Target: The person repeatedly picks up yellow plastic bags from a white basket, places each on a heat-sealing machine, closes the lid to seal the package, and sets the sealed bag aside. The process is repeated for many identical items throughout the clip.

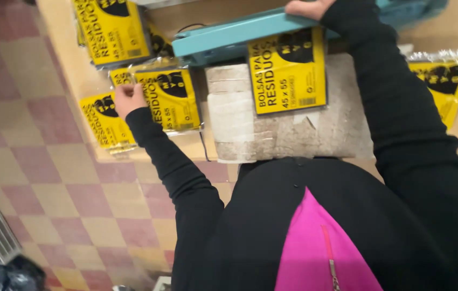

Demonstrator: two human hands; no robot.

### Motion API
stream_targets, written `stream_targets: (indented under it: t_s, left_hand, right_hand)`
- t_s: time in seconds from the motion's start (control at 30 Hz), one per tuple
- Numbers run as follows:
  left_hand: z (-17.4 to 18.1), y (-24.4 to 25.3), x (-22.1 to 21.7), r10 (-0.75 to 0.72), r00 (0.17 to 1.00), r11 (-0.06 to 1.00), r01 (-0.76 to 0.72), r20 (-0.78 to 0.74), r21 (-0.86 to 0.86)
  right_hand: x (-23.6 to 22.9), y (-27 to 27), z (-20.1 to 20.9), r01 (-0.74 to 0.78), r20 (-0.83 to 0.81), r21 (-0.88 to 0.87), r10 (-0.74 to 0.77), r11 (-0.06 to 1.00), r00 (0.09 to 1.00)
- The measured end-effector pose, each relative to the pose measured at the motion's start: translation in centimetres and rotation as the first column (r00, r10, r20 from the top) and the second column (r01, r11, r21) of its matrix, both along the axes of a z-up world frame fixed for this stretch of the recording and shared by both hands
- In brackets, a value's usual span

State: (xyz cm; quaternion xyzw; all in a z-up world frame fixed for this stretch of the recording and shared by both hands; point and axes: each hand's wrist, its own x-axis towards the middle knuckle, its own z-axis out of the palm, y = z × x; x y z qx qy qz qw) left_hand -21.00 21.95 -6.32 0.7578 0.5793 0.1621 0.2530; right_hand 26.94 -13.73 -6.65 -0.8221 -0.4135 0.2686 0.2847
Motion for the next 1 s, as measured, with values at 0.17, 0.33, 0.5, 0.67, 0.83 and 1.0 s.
stream_targets:
  t_s: [0.17,0.33,0.5,0.67,0.83,1.0]
  left_hand:
    - [1.2,-1.0,0.3,0.015,1.0,0.996,-0.017,0.027,0.085]
    - [2.1,-2.4,-0.5,0.003,0.979,0.971,-0.052,0.205,0.235]
    - [7.2,-5.3,-0.2,-0.026,0.937,0.966,-0.067,0.35,0.251]
    - [10.7,-8.2,-1.4,-0.107,0.836,0.976,-0.015,0.538,0.219]
    - [16.2,-13.0,-1.6,-0.145,0.811,0.951,-0.043,0.567,0.306]
    - [20.3,-16.0,-2.4,-0.167,0.828,0.89,-0.107,0.535,0.443]
  right_hand:
    - [0.2,1.0,0.1,0.023,0.046,0.087,-0.027,0.996,0.999]
    - [0.3,1.6,-0.5,0.054,0.008,0.09,-0.055,0.994,0.998]
    - [0.2,2.1,2.9,0.027,0.07,0.113,-0.035,0.993,0.997]
    - [-0.5,1.4,8.8,-0.053,0.29,0.212,-0.011,0.976,0.957]
    - [0.2,-1.6,11.5,0.046,-0.279,0.642,0.177,0.765,0.944]
    - [-4.3,-6.6,11.5,0.048,-0.197,0.404,0.036,0.913,0.98]
